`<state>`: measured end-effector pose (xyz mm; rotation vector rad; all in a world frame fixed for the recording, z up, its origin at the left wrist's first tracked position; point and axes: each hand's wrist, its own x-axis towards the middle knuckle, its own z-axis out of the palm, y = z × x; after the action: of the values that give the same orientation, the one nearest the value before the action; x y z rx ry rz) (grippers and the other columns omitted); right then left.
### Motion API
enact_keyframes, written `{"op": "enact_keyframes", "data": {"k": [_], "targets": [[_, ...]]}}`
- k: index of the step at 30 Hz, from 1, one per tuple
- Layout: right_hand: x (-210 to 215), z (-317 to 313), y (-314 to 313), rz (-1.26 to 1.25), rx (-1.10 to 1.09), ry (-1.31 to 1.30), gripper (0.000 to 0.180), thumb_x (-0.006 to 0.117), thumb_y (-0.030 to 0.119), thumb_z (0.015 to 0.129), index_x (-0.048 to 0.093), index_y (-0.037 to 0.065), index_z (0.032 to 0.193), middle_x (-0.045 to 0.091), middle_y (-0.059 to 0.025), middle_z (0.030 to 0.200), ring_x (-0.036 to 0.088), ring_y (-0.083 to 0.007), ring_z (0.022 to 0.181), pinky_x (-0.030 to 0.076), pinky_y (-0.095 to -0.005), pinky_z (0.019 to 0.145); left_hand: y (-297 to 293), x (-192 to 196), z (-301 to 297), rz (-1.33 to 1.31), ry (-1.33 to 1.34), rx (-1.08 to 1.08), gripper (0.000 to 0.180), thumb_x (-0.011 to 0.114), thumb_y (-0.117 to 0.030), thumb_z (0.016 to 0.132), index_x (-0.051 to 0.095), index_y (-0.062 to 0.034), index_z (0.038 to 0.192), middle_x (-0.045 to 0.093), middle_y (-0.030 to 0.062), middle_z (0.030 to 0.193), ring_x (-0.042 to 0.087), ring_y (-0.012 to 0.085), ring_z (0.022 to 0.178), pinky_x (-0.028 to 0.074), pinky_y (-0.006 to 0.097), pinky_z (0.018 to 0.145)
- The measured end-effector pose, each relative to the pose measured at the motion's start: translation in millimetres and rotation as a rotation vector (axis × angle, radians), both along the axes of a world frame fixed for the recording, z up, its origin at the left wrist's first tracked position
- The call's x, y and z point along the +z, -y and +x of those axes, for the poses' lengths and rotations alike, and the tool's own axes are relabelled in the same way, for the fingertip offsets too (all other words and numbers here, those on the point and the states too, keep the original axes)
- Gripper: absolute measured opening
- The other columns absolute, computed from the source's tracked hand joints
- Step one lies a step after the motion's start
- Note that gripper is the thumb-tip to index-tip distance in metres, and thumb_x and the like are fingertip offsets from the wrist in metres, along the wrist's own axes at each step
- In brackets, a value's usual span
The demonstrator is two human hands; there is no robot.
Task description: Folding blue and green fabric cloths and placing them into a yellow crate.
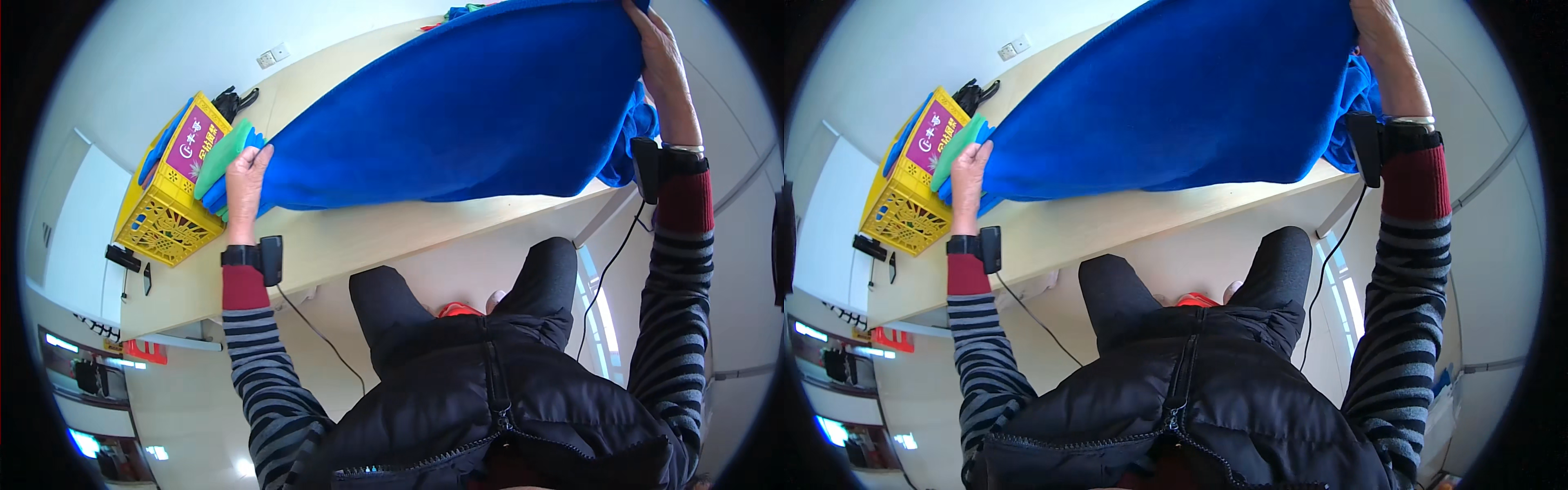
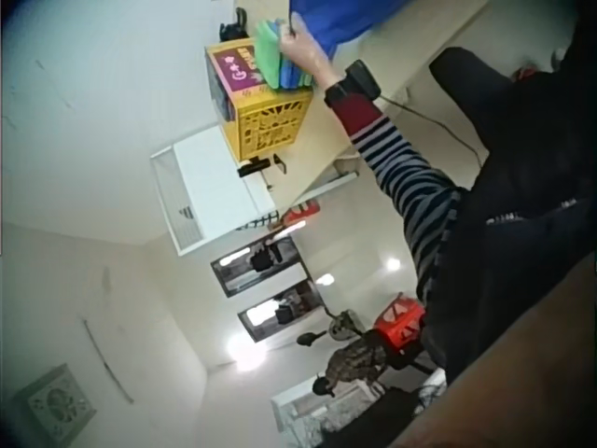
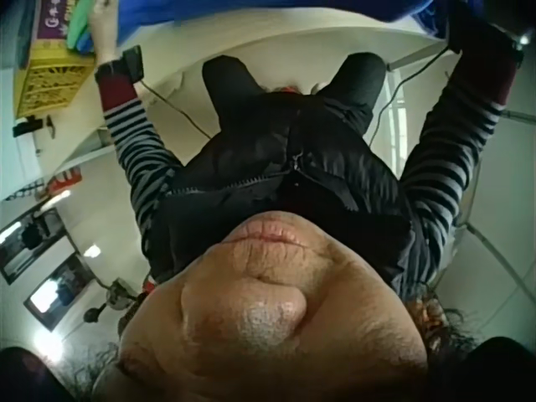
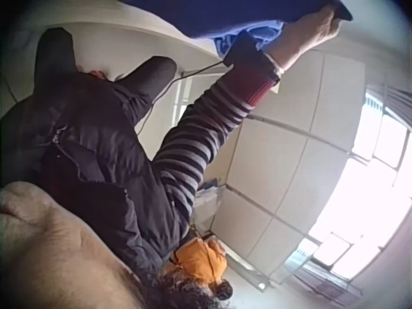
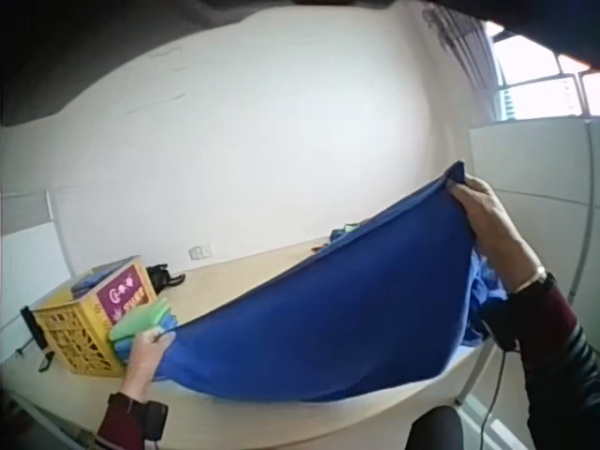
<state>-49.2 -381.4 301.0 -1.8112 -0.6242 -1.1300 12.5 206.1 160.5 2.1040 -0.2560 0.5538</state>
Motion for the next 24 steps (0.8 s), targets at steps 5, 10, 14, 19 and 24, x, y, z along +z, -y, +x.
{"op": "enact_keyframes", "data": {"k": [5,10,14,19,24], "targets": [[-27,30,23,0.481,0.161,-0.319,0.034,0.064,0.027,0.096,0.061,0.005,0.122,0.066,-0.0100,0.108,0.063,-0.0198,0.102,0.053,-0.0335,0.091,-47,41,-34,0.149,-0.116,-0.108,0.021,0.068,-0.020,0.094,0.057,-0.0094,0.080,0.048,-0.0089,0.073,0.041,0.0006,0.069,0.035,0.021,0.061],[-39,45,33,0.503,-0.006,-0.302,0.057,0.067,0.038,0.095,0.054,0.004,0.139,0.064,-0.0162,0.126,0.063,-0.0257,0.115,0.052,-0.0398,0.099,-40,71,-85,0.102,-0.323,-0.229,0.017,0.067,-0.019,0.095,0.058,-0.0077,0.086,0.050,-0.0088,0.080,0.044,0.0008,0.075,0.038,0.019,0.067],[-41,43,25,0.530,-0.028,-0.293,0.056,0.067,0.036,0.094,0.055,0.004,0.138,0.064,-0.0153,0.125,0.063,-0.0255,0.115,0.052,-0.0392,0.099,-65,77,-107,0.146,-0.304,-0.175,0.015,0.065,-0.019,0.096,0.059,-0.0060,0.090,0.052,-0.0081,0.084,0.047,0.0009,0.079,0.039,0.018,0.071],[-39,39,29,0.508,0.005,-0.264,0.055,0.067,0.036,0.094,0.055,0.004,0.138,0.065,-0.0142,0.122,0.064,-0.0237,0.111,0.053,-0.0376,0.097,-92,77,-124,0.148,-0.234,-0.054,0.014,0.064,-0.017,0.096,0.060,-0.0051,0.091,0.051,-0.0078,0.082,0.047,0.0013,0.078,0.041,0.018,0.074],[-41,43,43,0.502,0.122,-0.286,0.052,0.070,0.037,0.092,0.061,0.007,0.133,0.068,-0.0113,0.116,0.065,-0.0247,0.111,0.052,-0.0383,0.098,-139,72,-149,-0.028,-0.216,-0.038,0.014,0.066,-0.019,0.095,0.061,-0.0062,0.093,0.054,-0.0066,0.084,0.049,0.0023,0.078,0.042,0.019,0.075]]}}
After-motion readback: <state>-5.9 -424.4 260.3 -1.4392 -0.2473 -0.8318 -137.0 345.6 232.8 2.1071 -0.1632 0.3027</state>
